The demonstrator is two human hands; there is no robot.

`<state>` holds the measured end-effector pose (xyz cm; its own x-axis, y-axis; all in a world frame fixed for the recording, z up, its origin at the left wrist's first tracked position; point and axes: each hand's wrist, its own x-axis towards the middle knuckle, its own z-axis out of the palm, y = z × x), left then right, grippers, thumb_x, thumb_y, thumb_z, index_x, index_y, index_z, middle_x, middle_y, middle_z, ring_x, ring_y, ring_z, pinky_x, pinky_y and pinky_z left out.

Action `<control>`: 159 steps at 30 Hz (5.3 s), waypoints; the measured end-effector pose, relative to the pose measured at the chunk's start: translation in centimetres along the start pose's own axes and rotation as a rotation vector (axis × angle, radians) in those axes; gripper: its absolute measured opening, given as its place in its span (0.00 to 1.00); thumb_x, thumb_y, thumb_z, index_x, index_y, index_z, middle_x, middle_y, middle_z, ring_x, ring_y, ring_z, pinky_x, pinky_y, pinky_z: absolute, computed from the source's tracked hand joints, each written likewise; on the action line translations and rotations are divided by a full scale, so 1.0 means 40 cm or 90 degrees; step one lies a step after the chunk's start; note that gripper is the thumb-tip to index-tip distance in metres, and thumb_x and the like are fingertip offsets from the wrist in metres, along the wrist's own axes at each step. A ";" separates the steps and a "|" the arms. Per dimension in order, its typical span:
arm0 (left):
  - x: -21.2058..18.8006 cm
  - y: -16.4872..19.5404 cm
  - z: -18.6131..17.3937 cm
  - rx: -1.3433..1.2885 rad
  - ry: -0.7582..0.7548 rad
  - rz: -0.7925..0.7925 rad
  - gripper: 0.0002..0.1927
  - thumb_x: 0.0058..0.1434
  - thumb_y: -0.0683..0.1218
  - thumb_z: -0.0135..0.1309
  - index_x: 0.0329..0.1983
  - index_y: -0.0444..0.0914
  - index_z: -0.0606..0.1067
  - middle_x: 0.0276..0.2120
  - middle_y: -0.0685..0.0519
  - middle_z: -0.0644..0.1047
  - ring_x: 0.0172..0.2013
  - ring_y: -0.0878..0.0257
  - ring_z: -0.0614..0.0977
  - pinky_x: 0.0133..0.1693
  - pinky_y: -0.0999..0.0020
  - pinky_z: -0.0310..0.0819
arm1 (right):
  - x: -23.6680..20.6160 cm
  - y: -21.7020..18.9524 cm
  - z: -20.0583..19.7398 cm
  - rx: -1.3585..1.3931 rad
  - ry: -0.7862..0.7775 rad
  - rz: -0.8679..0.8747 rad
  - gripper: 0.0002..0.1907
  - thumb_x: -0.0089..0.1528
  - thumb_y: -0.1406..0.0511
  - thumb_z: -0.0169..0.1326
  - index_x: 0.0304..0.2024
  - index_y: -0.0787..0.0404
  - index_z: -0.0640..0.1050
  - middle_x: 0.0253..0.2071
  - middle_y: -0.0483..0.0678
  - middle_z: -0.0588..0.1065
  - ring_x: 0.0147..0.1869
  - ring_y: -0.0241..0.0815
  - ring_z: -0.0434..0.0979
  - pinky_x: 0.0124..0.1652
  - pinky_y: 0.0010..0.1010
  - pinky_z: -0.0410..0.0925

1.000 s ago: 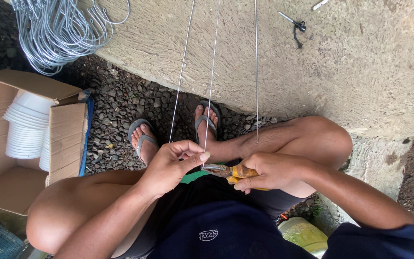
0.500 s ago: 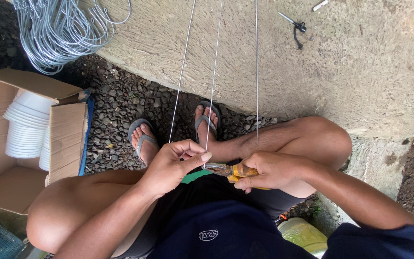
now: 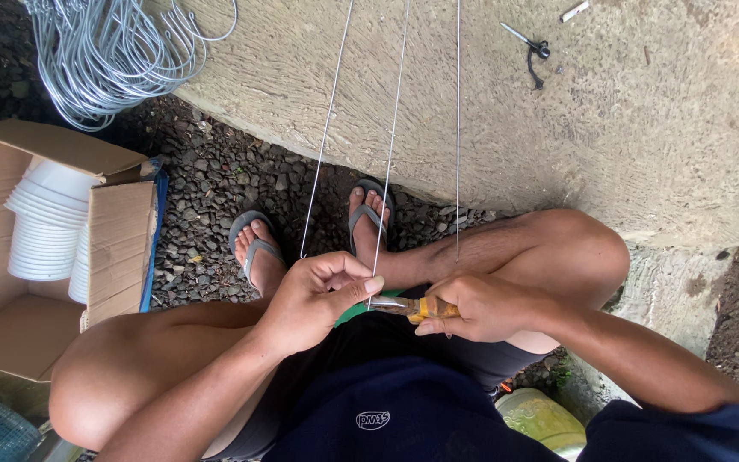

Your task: The person sits on the ground and assembles wire hangers by threading metal wires through holes in small white plastic cups. They use pliers to bend and secure the wires, then place the finished units aside.

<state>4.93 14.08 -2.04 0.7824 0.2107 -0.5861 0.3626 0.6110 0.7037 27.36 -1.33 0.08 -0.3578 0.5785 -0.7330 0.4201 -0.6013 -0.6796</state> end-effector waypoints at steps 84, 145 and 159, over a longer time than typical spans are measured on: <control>0.462 0.569 -0.425 0.717 0.798 0.576 0.20 0.55 0.45 0.65 0.48 0.30 0.78 0.44 0.39 0.78 0.47 0.41 0.78 0.49 0.50 0.73 | 0.299 0.129 0.046 0.478 0.156 -0.263 0.05 0.69 0.66 0.57 0.42 0.61 0.75 0.32 0.43 0.76 0.32 0.29 0.74 0.32 0.22 0.66; -0.167 0.044 -0.019 0.177 0.233 0.283 0.15 0.66 0.42 0.56 0.55 0.34 0.80 0.36 0.53 0.79 0.35 0.69 0.78 0.37 0.73 0.74 | 0.089 -0.183 0.181 0.704 0.368 -0.587 0.09 0.75 0.66 0.40 0.48 0.65 0.70 0.65 0.63 0.70 0.78 0.58 0.62 0.74 0.51 0.52; -0.078 0.010 -0.068 0.157 0.108 0.014 0.19 0.73 0.53 0.50 0.47 0.35 0.85 0.31 0.47 0.82 0.30 0.65 0.78 0.34 0.71 0.75 | 0.163 -0.131 0.170 0.500 0.561 -0.541 0.11 0.76 0.66 0.39 0.40 0.65 0.68 0.28 0.44 0.64 0.34 0.33 0.61 0.54 0.36 0.67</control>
<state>1.28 15.75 -1.01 0.7029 0.3592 -0.6139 0.4752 0.4051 0.7811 17.16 1.83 -1.32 0.4780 0.8768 -0.0520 -0.3127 0.1146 -0.9429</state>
